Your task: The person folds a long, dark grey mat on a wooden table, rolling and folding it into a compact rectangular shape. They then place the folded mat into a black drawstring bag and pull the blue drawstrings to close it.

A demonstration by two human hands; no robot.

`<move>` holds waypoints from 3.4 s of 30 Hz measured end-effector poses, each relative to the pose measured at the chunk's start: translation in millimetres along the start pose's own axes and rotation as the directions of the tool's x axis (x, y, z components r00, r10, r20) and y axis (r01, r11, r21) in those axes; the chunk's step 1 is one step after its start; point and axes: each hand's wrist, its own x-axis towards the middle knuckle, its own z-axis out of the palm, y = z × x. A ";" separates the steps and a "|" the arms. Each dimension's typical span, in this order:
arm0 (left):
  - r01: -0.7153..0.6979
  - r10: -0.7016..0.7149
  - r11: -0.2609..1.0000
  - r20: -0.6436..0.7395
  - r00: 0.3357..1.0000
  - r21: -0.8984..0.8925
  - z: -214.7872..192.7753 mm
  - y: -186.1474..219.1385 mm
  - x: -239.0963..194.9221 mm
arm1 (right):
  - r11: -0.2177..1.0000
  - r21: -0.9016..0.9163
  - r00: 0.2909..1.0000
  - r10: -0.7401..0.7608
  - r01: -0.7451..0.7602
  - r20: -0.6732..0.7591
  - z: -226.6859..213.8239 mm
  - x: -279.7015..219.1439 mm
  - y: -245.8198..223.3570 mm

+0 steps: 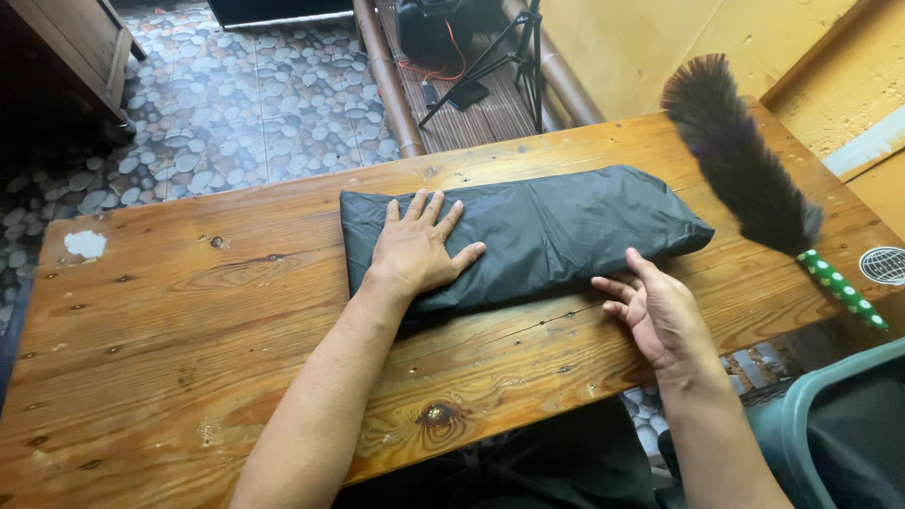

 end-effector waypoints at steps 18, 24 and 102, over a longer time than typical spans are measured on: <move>-0.010 0.009 0.999 -0.031 0.999 -0.034 0.8 -3.0 0.0 | 0.880 -0.472 0.958 -0.178 0.052 -0.225 107.3 -11.1 7.0; -0.016 0.014 0.999 -0.044 0.999 -0.052 2.1 -3.8 0.0 | 0.792 -0.520 0.895 -0.432 0.319 -0.109 97.2 -6.4 29.1; -0.319 0.073 0.930 -0.763 0.642 -0.180 68.4 -39.7 -84.3 | -0.412 -0.269 0.281 -0.033 0.871 0.959 154.6 -2.9 24.4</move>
